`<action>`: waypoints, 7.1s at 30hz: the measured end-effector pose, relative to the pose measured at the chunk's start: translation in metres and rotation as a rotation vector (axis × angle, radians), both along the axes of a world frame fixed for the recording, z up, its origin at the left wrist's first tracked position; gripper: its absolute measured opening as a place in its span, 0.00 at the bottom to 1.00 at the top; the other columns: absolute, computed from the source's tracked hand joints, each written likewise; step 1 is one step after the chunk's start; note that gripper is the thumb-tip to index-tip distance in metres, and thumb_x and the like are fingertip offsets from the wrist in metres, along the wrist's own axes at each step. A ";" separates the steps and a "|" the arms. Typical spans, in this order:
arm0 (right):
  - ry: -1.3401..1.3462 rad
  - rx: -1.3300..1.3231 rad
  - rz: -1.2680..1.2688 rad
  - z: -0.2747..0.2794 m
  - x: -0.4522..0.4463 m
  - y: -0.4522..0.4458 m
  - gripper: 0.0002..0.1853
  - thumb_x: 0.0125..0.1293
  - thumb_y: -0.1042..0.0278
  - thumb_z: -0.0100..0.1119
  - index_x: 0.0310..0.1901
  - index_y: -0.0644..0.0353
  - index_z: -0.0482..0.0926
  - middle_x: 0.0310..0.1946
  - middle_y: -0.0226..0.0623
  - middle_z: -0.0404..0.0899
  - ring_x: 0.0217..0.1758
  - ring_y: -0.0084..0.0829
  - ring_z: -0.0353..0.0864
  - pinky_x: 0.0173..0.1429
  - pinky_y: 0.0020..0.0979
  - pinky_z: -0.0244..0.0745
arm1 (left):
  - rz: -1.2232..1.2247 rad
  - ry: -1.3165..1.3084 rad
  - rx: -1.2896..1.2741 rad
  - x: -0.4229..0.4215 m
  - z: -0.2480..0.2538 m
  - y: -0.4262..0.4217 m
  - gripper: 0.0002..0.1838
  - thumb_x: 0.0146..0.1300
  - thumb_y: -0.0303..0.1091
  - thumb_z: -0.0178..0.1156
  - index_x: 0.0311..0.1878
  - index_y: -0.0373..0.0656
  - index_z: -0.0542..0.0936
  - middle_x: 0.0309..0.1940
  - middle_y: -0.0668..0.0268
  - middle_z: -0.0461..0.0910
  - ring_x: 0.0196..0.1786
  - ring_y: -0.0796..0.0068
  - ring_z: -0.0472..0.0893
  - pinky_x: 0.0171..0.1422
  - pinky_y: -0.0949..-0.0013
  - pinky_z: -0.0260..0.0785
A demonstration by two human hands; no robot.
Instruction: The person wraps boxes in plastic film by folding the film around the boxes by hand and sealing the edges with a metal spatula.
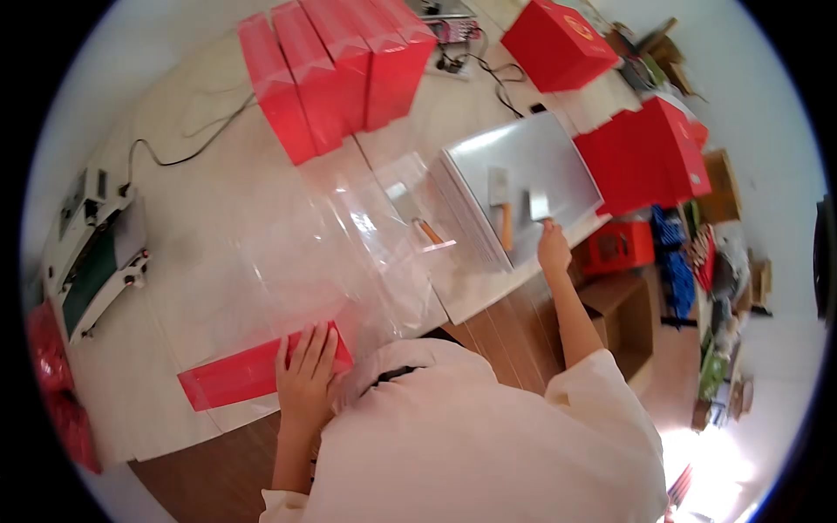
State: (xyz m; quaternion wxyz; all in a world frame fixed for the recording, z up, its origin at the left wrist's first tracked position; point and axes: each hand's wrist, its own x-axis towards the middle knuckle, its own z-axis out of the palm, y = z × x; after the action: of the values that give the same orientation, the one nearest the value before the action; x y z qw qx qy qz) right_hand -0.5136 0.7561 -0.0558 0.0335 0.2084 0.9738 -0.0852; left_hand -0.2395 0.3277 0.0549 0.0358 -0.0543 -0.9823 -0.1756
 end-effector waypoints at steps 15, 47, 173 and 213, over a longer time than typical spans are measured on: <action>0.417 -0.169 0.709 0.045 0.008 -0.117 0.24 0.67 0.64 0.57 0.60 0.68 0.68 0.55 0.49 0.72 0.59 0.50 0.70 0.62 0.45 0.66 | 0.235 0.220 0.085 0.050 -0.006 0.017 0.17 0.58 0.27 0.62 0.53 0.44 0.82 0.55 0.63 0.81 0.61 0.66 0.78 0.67 0.57 0.66; -0.160 -0.637 1.002 0.221 -0.048 -0.600 0.44 0.60 0.68 0.68 0.75 0.60 0.54 0.65 0.47 0.70 0.62 0.35 0.75 0.62 0.32 0.73 | 0.813 0.078 0.201 0.083 -0.310 -0.207 0.32 0.63 0.32 0.53 0.72 0.41 0.62 0.75 0.56 0.55 0.78 0.59 0.54 0.79 0.47 0.42; 0.237 0.033 -0.125 0.031 0.082 0.106 0.14 0.67 0.59 0.54 0.48 0.58 0.77 0.37 0.44 0.81 0.44 0.45 0.82 0.47 0.45 0.77 | 0.066 0.126 0.400 -0.104 -0.219 0.112 0.35 0.74 0.54 0.43 0.72 0.34 0.58 0.74 0.45 0.52 0.76 0.47 0.52 0.76 0.45 0.43; 0.352 -1.597 -0.037 0.145 -0.085 0.509 0.42 0.63 0.54 0.66 0.72 0.63 0.56 0.69 0.38 0.65 0.70 0.34 0.65 0.72 0.37 0.60 | -0.142 -0.675 1.505 -0.397 0.012 0.560 0.41 0.60 0.49 0.67 0.70 0.39 0.62 0.64 0.59 0.71 0.65 0.69 0.71 0.69 0.65 0.63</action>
State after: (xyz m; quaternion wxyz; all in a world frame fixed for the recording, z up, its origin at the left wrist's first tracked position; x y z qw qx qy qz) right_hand -0.5990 1.2654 0.0887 0.0170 0.1213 0.6069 -0.7853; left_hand -0.6369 0.8881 0.0665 -0.2456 -0.0220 -0.5541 -0.7951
